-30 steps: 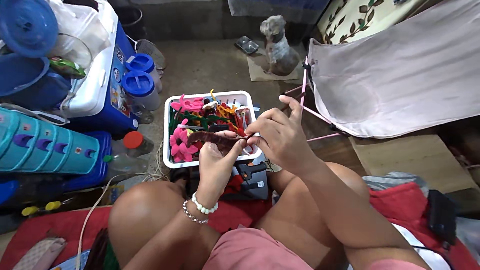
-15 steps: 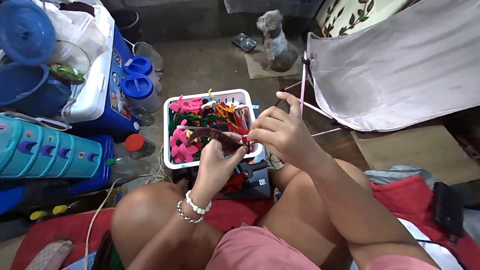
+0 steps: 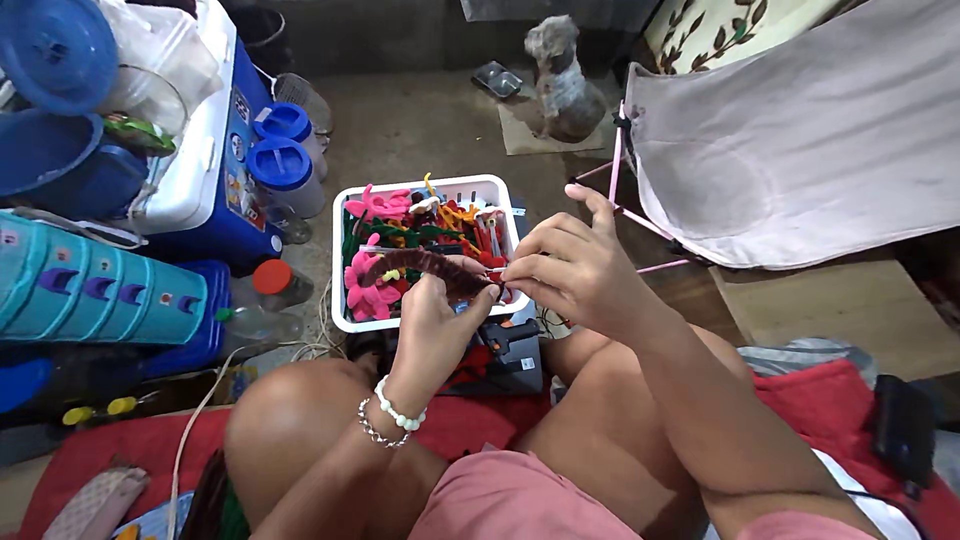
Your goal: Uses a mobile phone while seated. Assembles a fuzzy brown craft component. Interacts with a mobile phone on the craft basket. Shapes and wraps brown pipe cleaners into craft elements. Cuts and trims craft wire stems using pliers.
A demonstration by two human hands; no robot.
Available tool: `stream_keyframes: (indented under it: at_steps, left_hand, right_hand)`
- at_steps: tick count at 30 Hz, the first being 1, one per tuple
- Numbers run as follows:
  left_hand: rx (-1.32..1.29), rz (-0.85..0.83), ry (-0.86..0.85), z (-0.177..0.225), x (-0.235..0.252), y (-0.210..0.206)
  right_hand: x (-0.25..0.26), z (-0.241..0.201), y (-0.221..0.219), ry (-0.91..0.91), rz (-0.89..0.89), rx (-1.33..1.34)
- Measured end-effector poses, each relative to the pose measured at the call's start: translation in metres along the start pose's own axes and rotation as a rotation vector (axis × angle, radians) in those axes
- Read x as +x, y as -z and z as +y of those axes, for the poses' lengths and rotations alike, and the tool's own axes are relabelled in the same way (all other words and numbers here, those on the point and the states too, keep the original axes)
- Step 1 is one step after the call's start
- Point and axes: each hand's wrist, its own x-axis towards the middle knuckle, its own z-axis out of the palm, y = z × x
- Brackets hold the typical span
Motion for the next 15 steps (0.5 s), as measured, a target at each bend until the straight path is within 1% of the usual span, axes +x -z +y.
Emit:
stream_keyframes:
  at_steps: [5, 11, 15]
  left_hand:
    - [-0.001, 0.010, -0.009, 0.000, -0.001, -0.001]
    - [0.067, 0.029, -0.032, 0.000, -0.001, -0.001]
    - [0.056, 0.072, -0.026, -0.003, -0.001, -0.001]
  right_hand:
    - [0.000, -0.001, 0.000, 0.000, 0.006, -0.008]
    - [0.001, -0.005, -0.003, 0.008, 0.035, -0.042]
    - [0.001, -0.011, -0.016, -0.047, 0.108, -0.094]
